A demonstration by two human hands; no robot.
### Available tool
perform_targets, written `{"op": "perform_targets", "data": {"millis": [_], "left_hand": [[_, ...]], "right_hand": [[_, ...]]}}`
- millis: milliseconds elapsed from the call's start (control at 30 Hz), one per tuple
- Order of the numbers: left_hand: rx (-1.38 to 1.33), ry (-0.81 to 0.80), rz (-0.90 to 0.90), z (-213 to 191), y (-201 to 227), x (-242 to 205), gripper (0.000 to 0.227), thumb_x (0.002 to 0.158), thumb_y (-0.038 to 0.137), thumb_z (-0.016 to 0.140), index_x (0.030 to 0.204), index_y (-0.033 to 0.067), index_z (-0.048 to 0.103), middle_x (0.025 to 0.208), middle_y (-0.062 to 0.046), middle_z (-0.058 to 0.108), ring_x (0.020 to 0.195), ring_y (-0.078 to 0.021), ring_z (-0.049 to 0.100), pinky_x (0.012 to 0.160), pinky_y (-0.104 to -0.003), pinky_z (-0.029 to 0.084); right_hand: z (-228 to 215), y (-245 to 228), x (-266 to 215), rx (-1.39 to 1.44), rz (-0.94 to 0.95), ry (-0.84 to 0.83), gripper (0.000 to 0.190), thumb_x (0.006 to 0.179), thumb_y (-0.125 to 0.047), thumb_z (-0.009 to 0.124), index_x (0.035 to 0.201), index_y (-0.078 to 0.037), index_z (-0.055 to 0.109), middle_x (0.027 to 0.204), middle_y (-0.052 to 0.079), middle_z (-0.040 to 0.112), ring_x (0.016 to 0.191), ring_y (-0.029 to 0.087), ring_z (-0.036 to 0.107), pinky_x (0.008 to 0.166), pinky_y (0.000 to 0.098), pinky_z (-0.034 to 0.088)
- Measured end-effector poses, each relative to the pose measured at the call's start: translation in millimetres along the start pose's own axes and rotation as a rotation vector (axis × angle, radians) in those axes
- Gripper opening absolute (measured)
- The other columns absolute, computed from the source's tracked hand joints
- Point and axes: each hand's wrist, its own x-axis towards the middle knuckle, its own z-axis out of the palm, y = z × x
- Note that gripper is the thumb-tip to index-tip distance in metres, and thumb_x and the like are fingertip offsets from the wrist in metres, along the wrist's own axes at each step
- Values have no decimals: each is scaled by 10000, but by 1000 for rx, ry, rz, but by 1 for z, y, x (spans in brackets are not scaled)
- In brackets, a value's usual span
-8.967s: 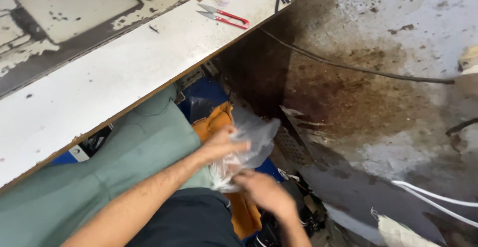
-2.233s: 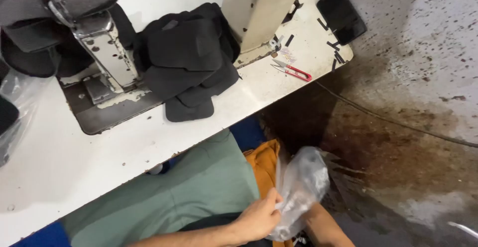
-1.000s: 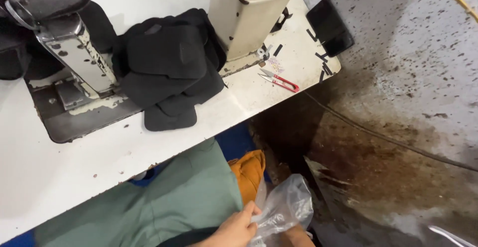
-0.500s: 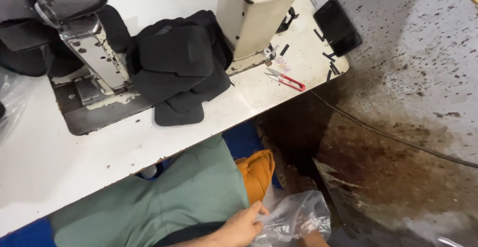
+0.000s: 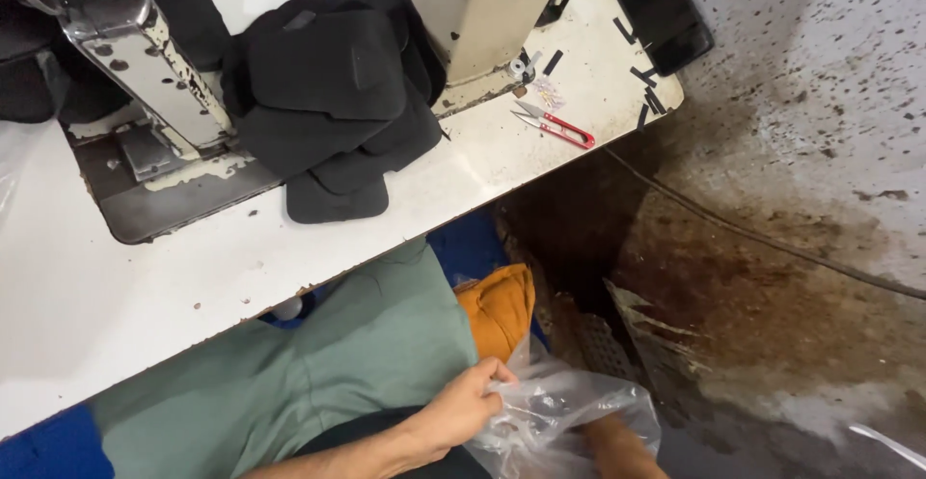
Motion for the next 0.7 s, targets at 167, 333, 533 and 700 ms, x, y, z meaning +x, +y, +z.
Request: {"op": "perform_targets", "data": {"millis": [167,333,533,700], "left_hand": [[-88,-39,16,2,-10,-4,287,905,-10,514,1169,61,601,898,-58,643,793,-123,564,682,-278,448],[-314,34,56,9,-25,5,286,899,-21,509,1161,40,607,968,-71,708,844,-105,646,738,-252,507],[-263,22,73,-2,-14,-4,280,914,-2,536,1171,54,632,933,-70,686,807,-120,610,708,-290,482],[250,22,230,-5,28,6,270,886,79,613,1152,96,657,877,-91,686,739,-190,625,655,-354,489]], "right_hand": [[4,-7,-7,-21,-17,10,404,929,-234,605,1310,-131,692,1074,86,732,936,242,677,808,388,525],[-11,-7,-9,-79,-35,35,402,926,-244,615,1304,-135,699,1057,89,735,918,249,681,793,398,529],[-25,-2,11,-153,-78,86,401,922,-256,627,1298,-140,707,1036,93,739,896,259,685,775,411,534],[18,57,85,-182,-90,78,401,919,-266,637,1292,-144,714,1018,96,742,878,266,689,760,422,537]]}}
